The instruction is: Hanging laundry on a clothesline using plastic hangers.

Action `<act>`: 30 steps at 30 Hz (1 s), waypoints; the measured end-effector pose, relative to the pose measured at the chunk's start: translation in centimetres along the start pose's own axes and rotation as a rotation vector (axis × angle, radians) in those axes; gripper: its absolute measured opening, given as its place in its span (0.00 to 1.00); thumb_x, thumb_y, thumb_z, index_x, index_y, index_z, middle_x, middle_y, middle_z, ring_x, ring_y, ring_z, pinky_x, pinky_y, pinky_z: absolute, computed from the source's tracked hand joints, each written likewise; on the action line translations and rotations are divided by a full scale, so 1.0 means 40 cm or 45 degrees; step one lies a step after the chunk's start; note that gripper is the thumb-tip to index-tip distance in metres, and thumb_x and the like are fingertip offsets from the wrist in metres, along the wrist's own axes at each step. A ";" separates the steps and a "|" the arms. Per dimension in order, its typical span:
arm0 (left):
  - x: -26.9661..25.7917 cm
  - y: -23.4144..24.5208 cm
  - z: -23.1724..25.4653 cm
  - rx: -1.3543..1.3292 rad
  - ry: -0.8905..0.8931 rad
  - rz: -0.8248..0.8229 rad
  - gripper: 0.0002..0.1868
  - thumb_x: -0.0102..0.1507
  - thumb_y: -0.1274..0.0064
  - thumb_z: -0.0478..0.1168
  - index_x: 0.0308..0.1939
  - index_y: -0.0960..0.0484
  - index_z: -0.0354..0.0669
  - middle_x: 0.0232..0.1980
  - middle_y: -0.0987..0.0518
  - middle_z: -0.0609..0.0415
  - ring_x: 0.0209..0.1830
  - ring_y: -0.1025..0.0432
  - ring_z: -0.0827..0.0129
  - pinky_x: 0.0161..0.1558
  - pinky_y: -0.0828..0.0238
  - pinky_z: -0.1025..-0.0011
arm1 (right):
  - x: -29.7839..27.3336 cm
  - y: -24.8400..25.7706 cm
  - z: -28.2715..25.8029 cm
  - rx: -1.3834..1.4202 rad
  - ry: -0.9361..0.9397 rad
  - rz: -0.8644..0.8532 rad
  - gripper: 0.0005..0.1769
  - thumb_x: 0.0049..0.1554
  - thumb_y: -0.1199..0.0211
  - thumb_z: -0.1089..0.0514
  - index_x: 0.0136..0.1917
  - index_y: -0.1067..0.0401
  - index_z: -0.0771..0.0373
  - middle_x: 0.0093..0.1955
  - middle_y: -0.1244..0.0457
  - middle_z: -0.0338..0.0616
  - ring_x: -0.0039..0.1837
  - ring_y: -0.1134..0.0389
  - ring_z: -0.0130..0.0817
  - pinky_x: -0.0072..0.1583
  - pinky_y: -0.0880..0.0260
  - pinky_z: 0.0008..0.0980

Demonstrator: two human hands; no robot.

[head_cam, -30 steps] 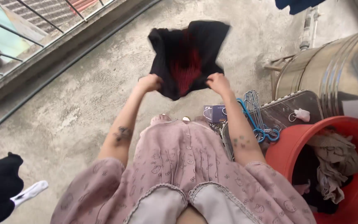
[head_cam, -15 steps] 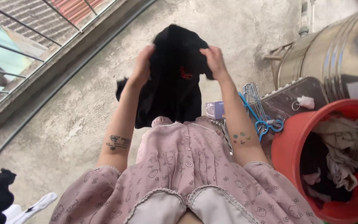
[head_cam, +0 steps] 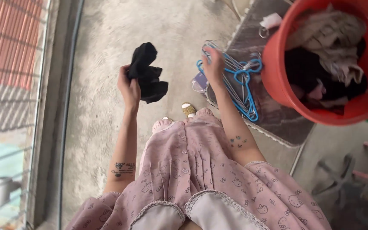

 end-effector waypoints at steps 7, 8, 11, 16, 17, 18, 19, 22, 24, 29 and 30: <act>0.076 -0.070 -0.030 -0.132 0.004 -0.107 0.29 0.54 0.57 0.19 0.55 0.18 0.44 0.39 0.23 0.46 0.41 0.28 0.61 0.48 0.29 0.68 | -0.308 0.272 0.452 -1.092 -0.574 0.790 0.32 0.43 0.21 0.57 0.61 0.27 0.51 0.56 0.36 0.41 0.60 0.32 0.48 0.63 0.32 0.51; 0.088 -0.072 -0.030 -0.073 0.006 -0.109 0.27 0.55 0.56 0.19 0.54 0.17 0.44 0.37 0.24 0.48 0.39 0.30 0.63 0.46 0.31 0.69 | -0.336 0.280 0.504 -1.098 -0.717 0.771 0.32 0.42 0.22 0.55 0.60 0.27 0.47 0.57 0.37 0.40 0.60 0.34 0.49 0.62 0.32 0.54; 0.124 -0.083 -0.067 0.010 0.053 -0.140 0.24 0.56 0.54 0.22 0.51 0.17 0.47 0.35 0.25 0.53 0.36 0.31 0.69 0.42 0.33 0.71 | -0.363 0.310 0.552 -0.965 -0.481 0.771 0.18 0.45 0.22 0.57 0.49 0.23 0.52 0.43 0.34 0.37 0.50 0.30 0.47 0.59 0.32 0.46; 0.159 -0.102 -0.114 -0.002 0.091 -0.042 0.20 0.54 0.51 0.23 0.45 0.16 0.48 0.31 0.26 0.59 0.32 0.33 0.74 0.37 0.36 0.74 | -0.347 0.334 0.413 -0.936 -0.373 0.749 0.09 0.57 0.31 0.61 0.52 0.21 0.56 0.46 0.33 0.46 0.50 0.29 0.51 0.58 0.30 0.46; 0.168 -0.102 -0.133 -0.045 0.120 -0.017 0.19 0.55 0.51 0.24 0.43 0.16 0.49 0.30 0.27 0.60 0.31 0.33 0.75 0.36 0.38 0.76 | -0.337 0.337 0.378 -0.910 -0.317 0.759 0.08 0.59 0.32 0.62 0.52 0.22 0.56 0.46 0.33 0.47 0.50 0.29 0.52 0.56 0.29 0.46; 0.157 -0.104 -0.122 -0.044 0.121 -0.016 0.19 0.55 0.51 0.24 0.43 0.16 0.49 0.30 0.27 0.60 0.31 0.33 0.75 0.36 0.38 0.76 | -0.336 0.344 0.345 -0.909 -0.318 0.757 0.08 0.59 0.32 0.62 0.52 0.22 0.56 0.46 0.33 0.47 0.50 0.29 0.52 0.56 0.29 0.46; 0.151 -0.107 -0.112 -0.042 0.144 -0.013 0.17 0.56 0.50 0.26 0.43 0.16 0.49 0.31 0.28 0.61 0.32 0.34 0.75 0.37 0.39 0.76 | -0.324 0.347 0.316 -0.728 -0.293 0.688 0.06 0.60 0.33 0.61 0.52 0.24 0.58 0.45 0.31 0.49 0.50 0.28 0.54 0.54 0.28 0.47; 0.131 -0.111 -0.076 -0.035 0.171 -0.018 0.16 0.57 0.49 0.27 0.45 0.16 0.48 0.32 0.28 0.60 0.33 0.34 0.75 0.37 0.39 0.75 | -0.294 0.372 0.235 -0.450 -0.314 0.499 0.05 0.60 0.34 0.57 0.50 0.26 0.57 0.43 0.29 0.48 0.49 0.26 0.54 0.52 0.28 0.48; 0.111 -0.093 -0.077 -0.019 0.195 -0.011 0.17 0.57 0.49 0.27 0.46 0.15 0.48 0.32 0.27 0.59 0.34 0.33 0.75 0.38 0.39 0.75 | -0.285 0.386 0.170 -0.349 -0.364 0.354 0.05 0.60 0.35 0.54 0.48 0.26 0.54 0.42 0.28 0.45 0.48 0.25 0.52 0.52 0.28 0.49; 0.105 -0.064 -0.045 0.121 0.086 -0.081 0.23 0.57 0.50 0.25 0.55 0.16 0.45 0.38 0.22 0.50 0.41 0.29 0.64 0.44 0.35 0.63 | -0.220 0.390 -0.047 0.122 -0.222 0.163 0.28 0.61 0.28 0.49 0.66 0.40 0.54 0.42 0.27 0.41 0.45 0.29 0.25 0.54 0.33 0.23; 0.107 -0.066 -0.049 0.120 0.095 -0.048 0.23 0.57 0.50 0.25 0.55 0.16 0.45 0.38 0.22 0.50 0.41 0.29 0.64 0.44 0.35 0.63 | -0.144 0.387 -0.177 0.127 -0.207 0.133 0.28 0.61 0.28 0.49 0.66 0.40 0.54 0.42 0.27 0.41 0.45 0.29 0.25 0.54 0.33 0.23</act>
Point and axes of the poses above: each hand's wrist, its own x-axis towards the middle knuckle, its own y-axis out of the back of the hand, z = x × y, the point moved 2 cm from there along x, towards the middle knuckle
